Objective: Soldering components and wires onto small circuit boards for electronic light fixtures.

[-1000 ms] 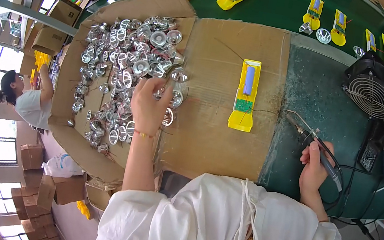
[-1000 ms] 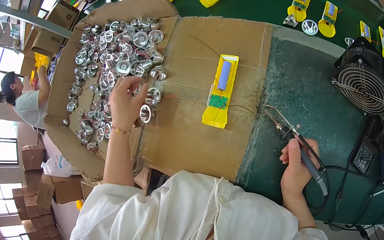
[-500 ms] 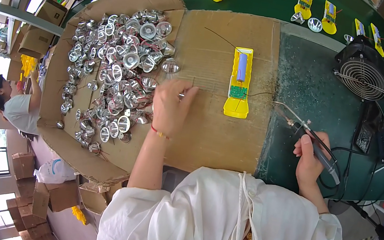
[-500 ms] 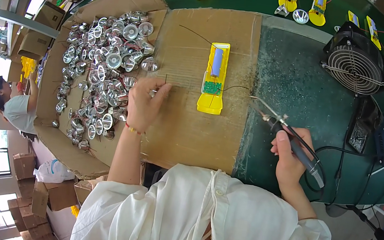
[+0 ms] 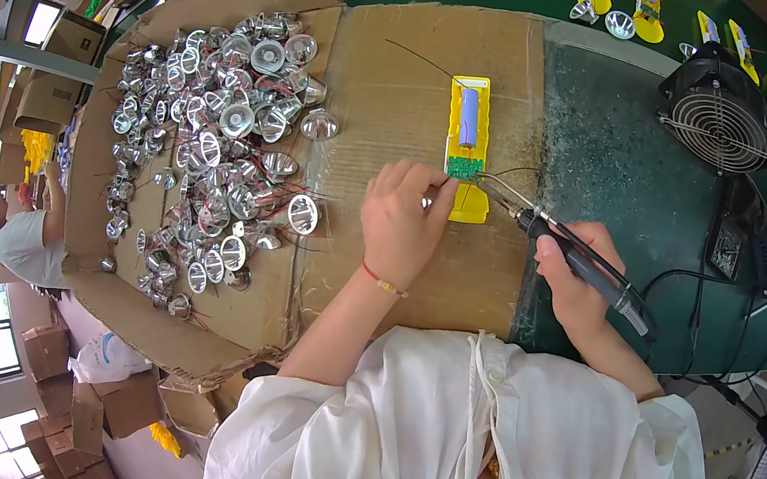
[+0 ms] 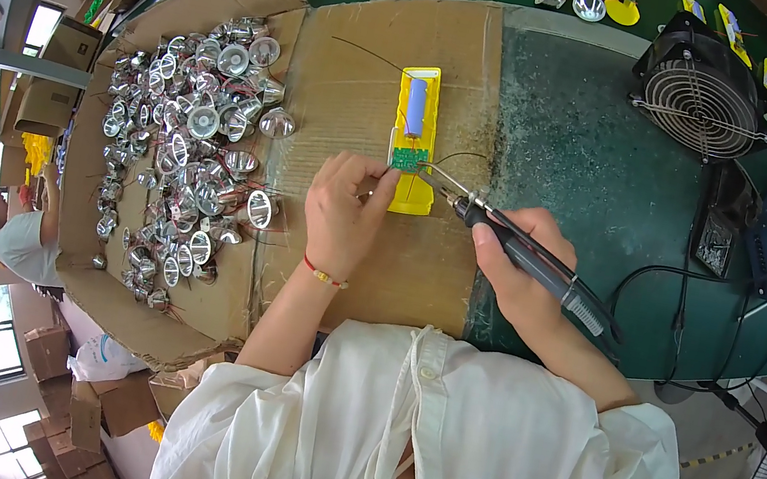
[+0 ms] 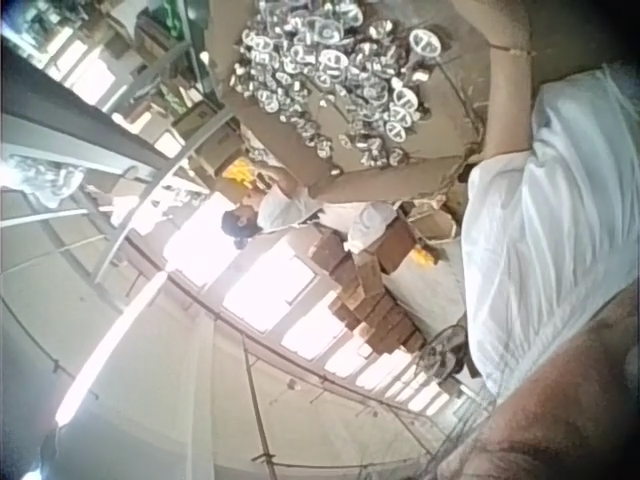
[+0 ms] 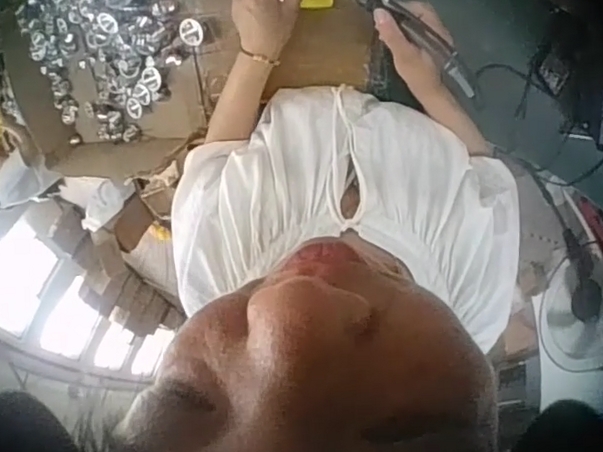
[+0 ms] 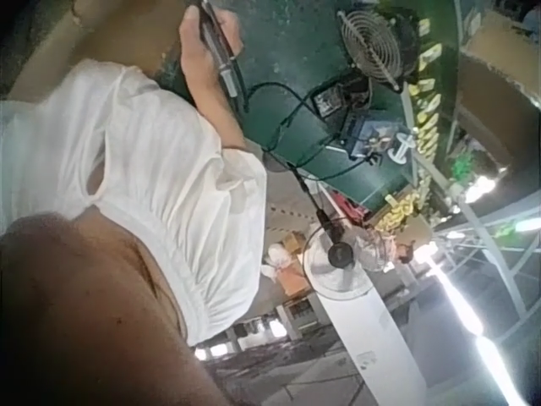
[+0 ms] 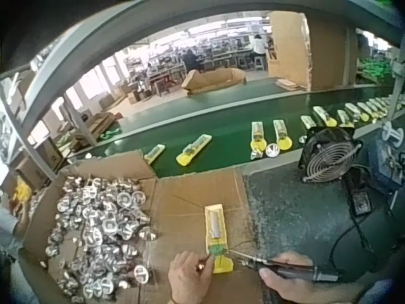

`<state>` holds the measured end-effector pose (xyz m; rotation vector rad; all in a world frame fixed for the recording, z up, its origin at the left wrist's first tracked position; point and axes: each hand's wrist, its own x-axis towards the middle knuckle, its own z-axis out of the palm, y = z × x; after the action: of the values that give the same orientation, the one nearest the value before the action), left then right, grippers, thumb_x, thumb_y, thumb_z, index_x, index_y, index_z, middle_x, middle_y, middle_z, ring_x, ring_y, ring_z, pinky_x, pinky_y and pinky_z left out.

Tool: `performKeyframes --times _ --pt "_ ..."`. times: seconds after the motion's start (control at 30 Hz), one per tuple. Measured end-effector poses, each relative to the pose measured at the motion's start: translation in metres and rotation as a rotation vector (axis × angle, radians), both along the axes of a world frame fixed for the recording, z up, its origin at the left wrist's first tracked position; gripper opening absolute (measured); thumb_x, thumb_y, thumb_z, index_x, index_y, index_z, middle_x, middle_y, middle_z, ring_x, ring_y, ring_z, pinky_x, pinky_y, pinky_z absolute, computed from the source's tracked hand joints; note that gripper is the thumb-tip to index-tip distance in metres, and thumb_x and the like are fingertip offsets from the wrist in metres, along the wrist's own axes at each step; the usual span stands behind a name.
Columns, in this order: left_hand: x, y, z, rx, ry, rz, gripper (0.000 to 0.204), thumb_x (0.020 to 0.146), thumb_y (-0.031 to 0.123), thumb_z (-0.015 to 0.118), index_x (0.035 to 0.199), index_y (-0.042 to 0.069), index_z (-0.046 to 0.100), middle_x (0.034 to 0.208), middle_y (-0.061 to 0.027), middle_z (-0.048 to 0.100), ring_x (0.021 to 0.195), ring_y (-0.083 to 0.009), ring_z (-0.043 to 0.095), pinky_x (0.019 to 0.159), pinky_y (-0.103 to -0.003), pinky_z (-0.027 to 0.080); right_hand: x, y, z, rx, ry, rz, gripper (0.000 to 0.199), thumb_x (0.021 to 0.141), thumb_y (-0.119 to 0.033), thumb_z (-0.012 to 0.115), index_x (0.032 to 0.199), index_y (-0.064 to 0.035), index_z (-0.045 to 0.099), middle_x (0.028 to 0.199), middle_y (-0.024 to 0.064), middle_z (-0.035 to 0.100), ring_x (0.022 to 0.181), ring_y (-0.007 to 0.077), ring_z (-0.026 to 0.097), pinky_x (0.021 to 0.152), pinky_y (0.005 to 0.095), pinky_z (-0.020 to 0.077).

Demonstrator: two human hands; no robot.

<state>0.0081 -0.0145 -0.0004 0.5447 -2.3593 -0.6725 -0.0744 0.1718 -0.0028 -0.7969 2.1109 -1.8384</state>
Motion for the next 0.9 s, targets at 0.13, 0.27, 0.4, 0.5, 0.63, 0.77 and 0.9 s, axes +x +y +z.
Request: performKeyframes --times 0.13,0.27,0.4,0.5,0.63,0.77,0.9 --pt "0.0 0.001 -0.005 0.049 -0.036 -0.009 0.012 0.07 0.009 0.067 0.068 0.007 0.055 0.065 -0.0039 0.053 0.062 -0.0223 0.051 0.058 -0.034 0.038 -0.001 -0.004 -0.003 -0.008 -0.032 -0.016 0.019 0.078 -0.011 0.065 0.084 0.001 0.052 0.067 0.0075 0.059 0.055 0.009 0.055 0.049 0.0211 0.0454" --pt "-0.002 0.001 -0.006 0.138 -0.012 -0.001 0.012 0.07 0.008 0.067 0.067 0.007 0.056 0.066 -0.0037 0.054 0.063 -0.0221 0.052 0.059 -0.034 0.039 0.002 -0.007 -0.001 -0.048 -0.113 -0.068 0.016 0.075 -0.009 0.068 0.079 -0.0013 0.055 0.062 0.0022 0.057 0.054 0.0054 0.051 0.049 0.0209 0.0405" --pt "-0.003 0.001 -0.004 0.154 -0.035 0.018 0.011 0.069 0.008 0.066 0.065 0.008 0.056 0.066 -0.0037 0.055 0.063 -0.0219 0.053 0.06 -0.034 0.039 -0.001 -0.005 0.0 -0.005 0.03 0.044 0.017 0.078 -0.009 0.064 0.083 0.0007 0.052 0.067 0.0069 0.059 0.054 0.0087 0.054 0.048 0.021 0.0443" --pt "-0.005 0.001 -0.004 0.174 -0.056 0.025 0.011 0.069 0.009 0.066 0.065 0.007 0.056 0.066 -0.0038 0.055 0.064 -0.0221 0.053 0.06 -0.034 0.04 0.0 -0.004 -0.004 -0.02 0.042 0.039 0.015 0.079 -0.008 0.063 0.083 0.0009 0.052 0.067 0.0069 0.059 0.054 0.0091 0.054 0.048 0.0212 0.0443" --pt "-0.005 0.0 -0.004 0.193 -0.057 0.036 0.011 0.069 0.009 0.066 0.065 0.007 0.056 0.067 -0.0038 0.055 0.064 -0.0222 0.053 0.061 -0.034 0.04 0.002 -0.003 0.002 -0.107 -0.067 -0.041 0.013 0.08 -0.006 0.061 0.085 0.0017 0.052 0.067 0.0079 0.058 0.055 0.0102 0.055 0.048 0.0219 0.0451" --pt "-0.005 0.001 -0.002 0.199 -0.066 0.035 0.011 0.069 0.01 0.066 0.065 0.007 0.056 0.066 -0.0038 0.056 0.065 -0.022 0.054 0.061 -0.034 0.04 0.001 0.0 0.004 -0.116 -0.115 -0.057 0.015 0.078 -0.007 0.065 0.083 0.0008 0.053 0.065 0.005 0.06 0.058 0.0073 0.055 0.052 0.0207 0.0434" --pt "-0.002 0.0 -0.002 0.205 -0.067 0.044 0.01 0.07 0.01 0.066 0.066 0.007 0.058 0.068 -0.0038 0.057 0.063 -0.0213 0.054 0.062 -0.033 0.04 0.003 -0.001 0.003 -0.114 -0.177 -0.053 0.015 0.078 -0.008 0.065 0.083 0.0007 0.053 0.066 0.0049 0.06 0.058 0.0069 0.054 0.052 0.0205 0.0433"
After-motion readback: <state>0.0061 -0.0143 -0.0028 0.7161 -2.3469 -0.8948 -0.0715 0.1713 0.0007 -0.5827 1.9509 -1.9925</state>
